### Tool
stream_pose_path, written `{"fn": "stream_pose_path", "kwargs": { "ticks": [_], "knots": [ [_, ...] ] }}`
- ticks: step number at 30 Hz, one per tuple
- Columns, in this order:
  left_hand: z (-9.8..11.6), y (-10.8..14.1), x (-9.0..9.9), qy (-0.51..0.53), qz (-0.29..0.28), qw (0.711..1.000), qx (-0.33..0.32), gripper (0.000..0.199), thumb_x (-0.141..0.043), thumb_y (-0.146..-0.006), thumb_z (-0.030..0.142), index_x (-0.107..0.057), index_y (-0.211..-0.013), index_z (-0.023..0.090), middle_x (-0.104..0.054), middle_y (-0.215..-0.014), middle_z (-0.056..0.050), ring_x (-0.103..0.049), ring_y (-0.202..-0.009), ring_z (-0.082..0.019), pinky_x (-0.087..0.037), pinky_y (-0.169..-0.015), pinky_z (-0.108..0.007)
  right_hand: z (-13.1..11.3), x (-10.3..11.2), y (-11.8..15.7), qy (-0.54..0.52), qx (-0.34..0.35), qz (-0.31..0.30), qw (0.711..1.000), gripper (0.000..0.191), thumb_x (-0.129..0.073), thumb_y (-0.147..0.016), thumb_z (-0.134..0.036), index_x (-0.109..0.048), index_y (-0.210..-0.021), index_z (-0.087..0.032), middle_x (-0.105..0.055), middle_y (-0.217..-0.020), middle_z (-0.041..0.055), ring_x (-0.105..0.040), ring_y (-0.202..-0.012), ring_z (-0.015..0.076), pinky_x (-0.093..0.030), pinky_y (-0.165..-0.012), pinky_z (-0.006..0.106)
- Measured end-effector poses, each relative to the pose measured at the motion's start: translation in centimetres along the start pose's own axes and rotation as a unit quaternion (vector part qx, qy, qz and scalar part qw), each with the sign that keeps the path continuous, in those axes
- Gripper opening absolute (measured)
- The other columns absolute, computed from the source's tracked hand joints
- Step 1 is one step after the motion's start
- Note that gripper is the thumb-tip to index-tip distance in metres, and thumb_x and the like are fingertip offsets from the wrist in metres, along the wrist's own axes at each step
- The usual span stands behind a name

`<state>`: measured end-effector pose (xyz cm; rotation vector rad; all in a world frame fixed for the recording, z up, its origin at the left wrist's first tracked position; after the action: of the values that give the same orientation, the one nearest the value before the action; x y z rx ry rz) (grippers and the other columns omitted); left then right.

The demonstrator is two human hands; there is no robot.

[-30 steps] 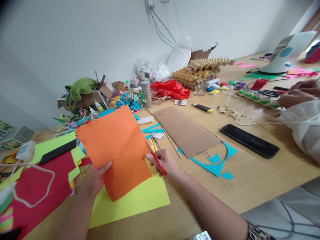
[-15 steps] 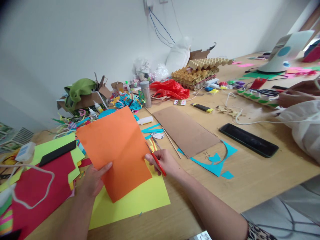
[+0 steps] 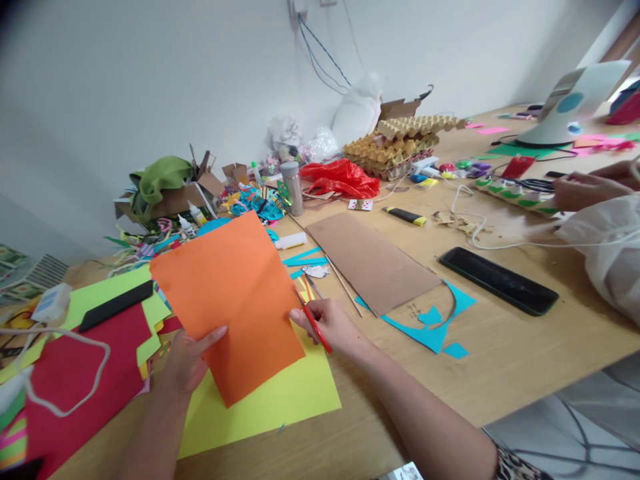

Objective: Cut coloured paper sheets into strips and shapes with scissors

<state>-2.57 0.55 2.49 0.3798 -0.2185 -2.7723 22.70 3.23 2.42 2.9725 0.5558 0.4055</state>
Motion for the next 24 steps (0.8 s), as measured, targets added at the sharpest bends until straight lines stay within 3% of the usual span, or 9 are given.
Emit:
{"fn": "stream_pose_path", "kwargs": {
  "ticks": [5,13,24],
  "knots": [
    [-0.17,-0.11,0.14,0.002,0.001,1.000,0.006,0.061,-0.081,-0.053,0.017,-0.060,-0.110,0.018,-0.068,-0.107,-0.007,-0.063,-0.101,-0.027,-0.049,-0.091,-0.043,0.11,0.14,0.01,0.011,0.003,-0.004,1.000,0.051,-0.050,-0.078,-0.063,-0.044,-0.058,-0.017,-0.046,-0.046,-0.0025,-0.047,-0.041,0.0085,-0.029,-0.037,0.019],
    [-0.66,-0.56,0.72,-0.043,-0.005,0.999,-0.018,0.052,-0.080,-0.056,0.019,-0.062,-0.105,0.020,-0.069,-0.106,-0.004,-0.063,-0.100,-0.024,-0.050,-0.090,-0.039,-0.11,0.49,0.24,-0.035,-0.011,-0.046,0.998,0.054,-0.049,-0.078,-0.065,-0.058,-0.068,-0.013,-0.052,-0.050,0.0004,-0.050,-0.039,0.0094,-0.033,-0.037,0.020],
    [-0.51,-0.69,0.91,-0.106,0.022,0.994,-0.036,0.043,-0.080,-0.056,0.026,-0.066,-0.096,0.018,-0.069,-0.105,-0.007,-0.063,-0.099,-0.029,-0.051,-0.089,-0.041,-0.22,0.47,0.26,-0.005,-0.005,-0.030,1.000,0.050,-0.051,-0.078,-0.062,-0.055,-0.068,-0.014,-0.051,-0.051,0.0000,-0.051,-0.045,0.0102,-0.035,-0.042,0.021]
  ]
}}
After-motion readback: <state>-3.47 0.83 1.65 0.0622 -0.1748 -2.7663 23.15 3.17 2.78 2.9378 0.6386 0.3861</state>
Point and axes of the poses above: each hand's wrist, its own y-axis away from the middle knuckle, its own x-axis out of the back of the hand, z = x × y, the point moved 2 cm from there along -y, towards the middle knuckle
